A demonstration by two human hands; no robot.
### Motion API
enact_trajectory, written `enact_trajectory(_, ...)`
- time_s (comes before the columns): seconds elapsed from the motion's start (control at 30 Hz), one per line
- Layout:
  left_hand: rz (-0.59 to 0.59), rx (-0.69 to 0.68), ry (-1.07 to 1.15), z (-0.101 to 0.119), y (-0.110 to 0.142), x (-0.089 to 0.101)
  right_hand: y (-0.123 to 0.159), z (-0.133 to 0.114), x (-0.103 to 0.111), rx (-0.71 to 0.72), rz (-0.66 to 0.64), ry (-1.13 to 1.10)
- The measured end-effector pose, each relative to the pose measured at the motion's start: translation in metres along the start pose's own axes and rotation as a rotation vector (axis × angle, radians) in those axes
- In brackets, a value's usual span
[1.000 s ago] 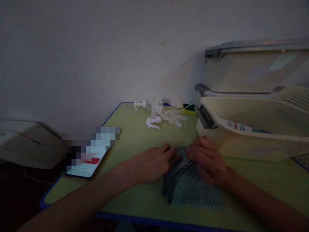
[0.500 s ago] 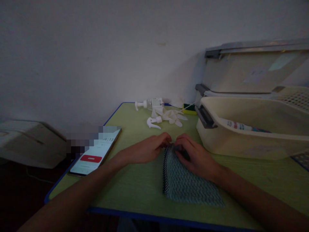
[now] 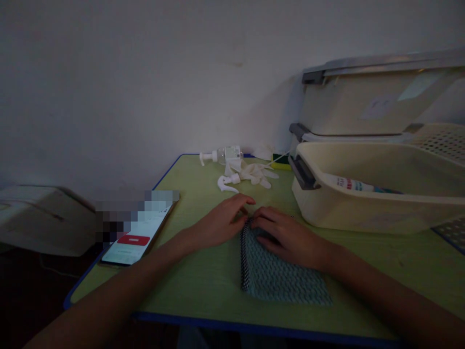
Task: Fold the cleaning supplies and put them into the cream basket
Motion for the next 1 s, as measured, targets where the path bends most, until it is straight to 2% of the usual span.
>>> enact_trajectory(0.17,0.263,-0.204,-0.057,0.022,0.008,0.017,0.003,0.005,0.001,-0.042,0.005,-0.15)
enact_trajectory(0.23,0.286,-0.282,-0.047,0.032,0.013,0.016,0.005,0.008,0.002,-0.065,0.02,-0.195)
enact_trajectory(0.3,0.18,-0.354,-0.033,0.04,0.016,0.003,0.007,0.014,0.001,-0.106,0.031,-0.234)
enact_trajectory(0.37,0.014,-0.386,-0.06,0.043,0.017,-0.016,0.009,0.019,0.002,-0.149,0.043,-0.285)
enact_trajectory(0.47,-0.191,-0.358,-0.155,0.037,0.018,-0.037,0.011,0.024,0.001,-0.184,0.04,-0.352)
enact_trajectory(0.57,-0.306,-0.314,-0.243,0.031,0.019,-0.047,0.015,0.025,0.002,-0.176,0.039,-0.363)
enact_trajectory(0.67,-0.384,-0.327,-0.342,0.035,0.026,-0.054,0.02,0.025,0.005,-0.178,0.065,-0.296)
enact_trajectory(0.8,-0.429,-0.327,-0.416,0.037,0.032,-0.06,0.022,0.018,0.012,-0.152,0.102,-0.126)
enact_trajectory(0.9,-0.443,-0.288,-0.469,0.026,0.028,-0.059,0.018,0.009,0.018,-0.095,0.134,-0.008)
enact_trajectory(1.0,-0.424,-0.247,-0.514,0.011,0.022,-0.049,0.014,0.001,0.023,-0.045,0.131,0.112)
Point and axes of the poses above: each hand's wrist, its own y-axis away from the middle knuckle, its own x-axis out of the back of the hand, z = x × y, the point moved 9 cm from there along -y, towards the middle knuckle, and after that the axes turned 6 degrees about x, right-handed, at the moved point
